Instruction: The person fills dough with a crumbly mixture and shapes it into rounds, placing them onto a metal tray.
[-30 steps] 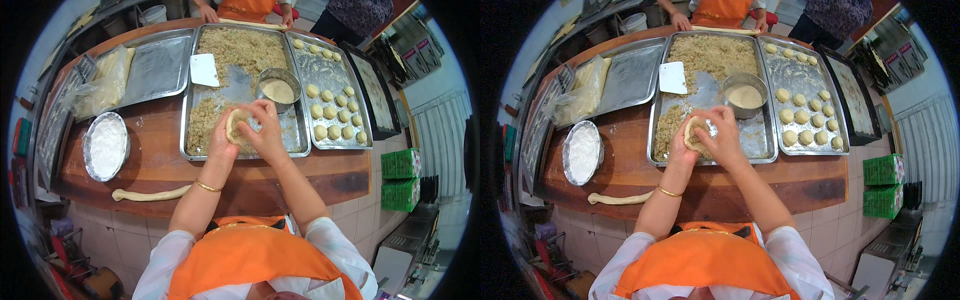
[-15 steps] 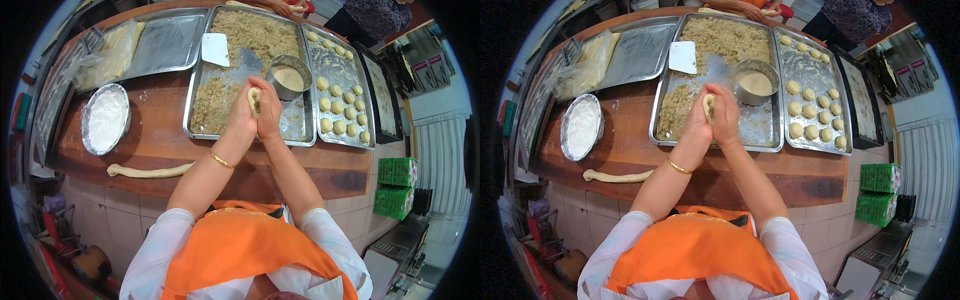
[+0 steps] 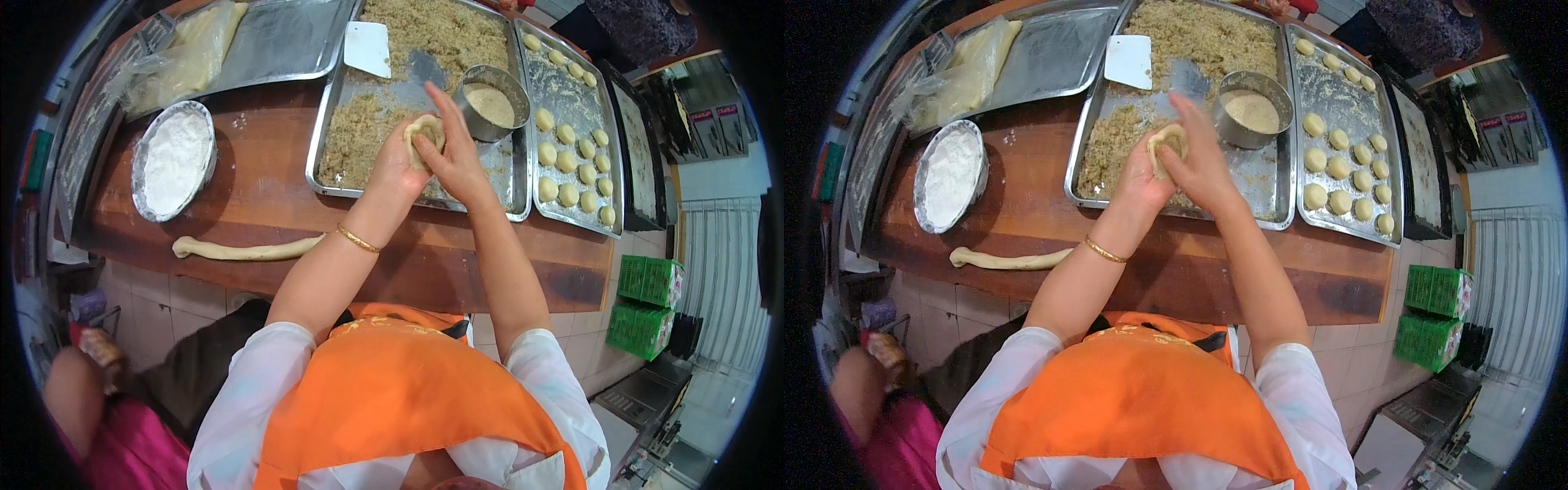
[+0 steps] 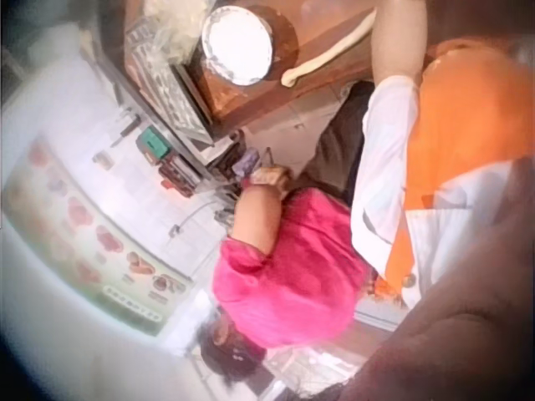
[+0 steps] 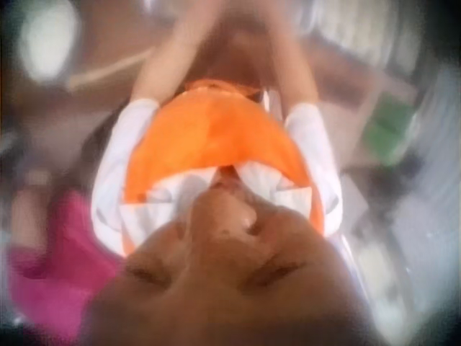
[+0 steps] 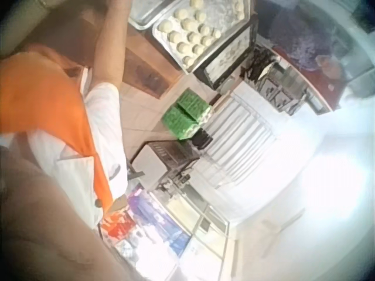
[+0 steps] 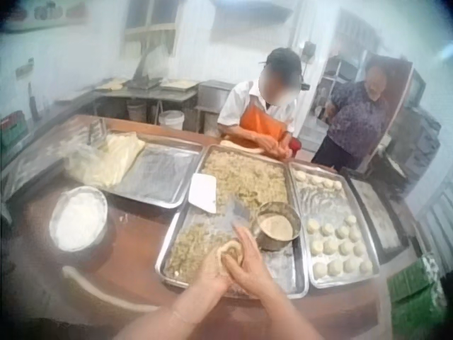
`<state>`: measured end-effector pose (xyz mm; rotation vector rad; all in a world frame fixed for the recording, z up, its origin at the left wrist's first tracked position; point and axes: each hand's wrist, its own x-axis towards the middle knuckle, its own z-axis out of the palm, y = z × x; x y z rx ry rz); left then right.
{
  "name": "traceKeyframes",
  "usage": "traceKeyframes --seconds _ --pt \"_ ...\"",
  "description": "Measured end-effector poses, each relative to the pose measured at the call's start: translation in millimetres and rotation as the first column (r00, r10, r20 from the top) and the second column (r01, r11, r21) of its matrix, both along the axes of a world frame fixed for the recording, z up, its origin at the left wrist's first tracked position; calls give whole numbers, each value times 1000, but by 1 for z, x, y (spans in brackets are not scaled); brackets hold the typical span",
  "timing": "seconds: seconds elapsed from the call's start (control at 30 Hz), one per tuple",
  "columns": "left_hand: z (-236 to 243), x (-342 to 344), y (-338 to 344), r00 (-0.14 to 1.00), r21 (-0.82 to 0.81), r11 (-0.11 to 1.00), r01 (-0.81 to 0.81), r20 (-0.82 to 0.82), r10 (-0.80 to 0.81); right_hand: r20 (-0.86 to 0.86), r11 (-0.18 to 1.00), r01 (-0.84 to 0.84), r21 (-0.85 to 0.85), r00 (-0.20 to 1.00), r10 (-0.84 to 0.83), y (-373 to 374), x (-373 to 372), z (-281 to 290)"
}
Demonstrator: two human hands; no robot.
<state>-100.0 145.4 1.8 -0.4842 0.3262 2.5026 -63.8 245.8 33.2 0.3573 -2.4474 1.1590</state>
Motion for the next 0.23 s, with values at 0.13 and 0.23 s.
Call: traceKeyframes --seconds 0.13,0.23 --pt "-3 2 7 1000 -34 999 -8 15 9 153 962 -48 -269 984 92 -2 3 -15" --pt "-11 1 6 999 -21 1000 -22 -47 21 140 943 -58 -326 984 109 -6 2 -19"
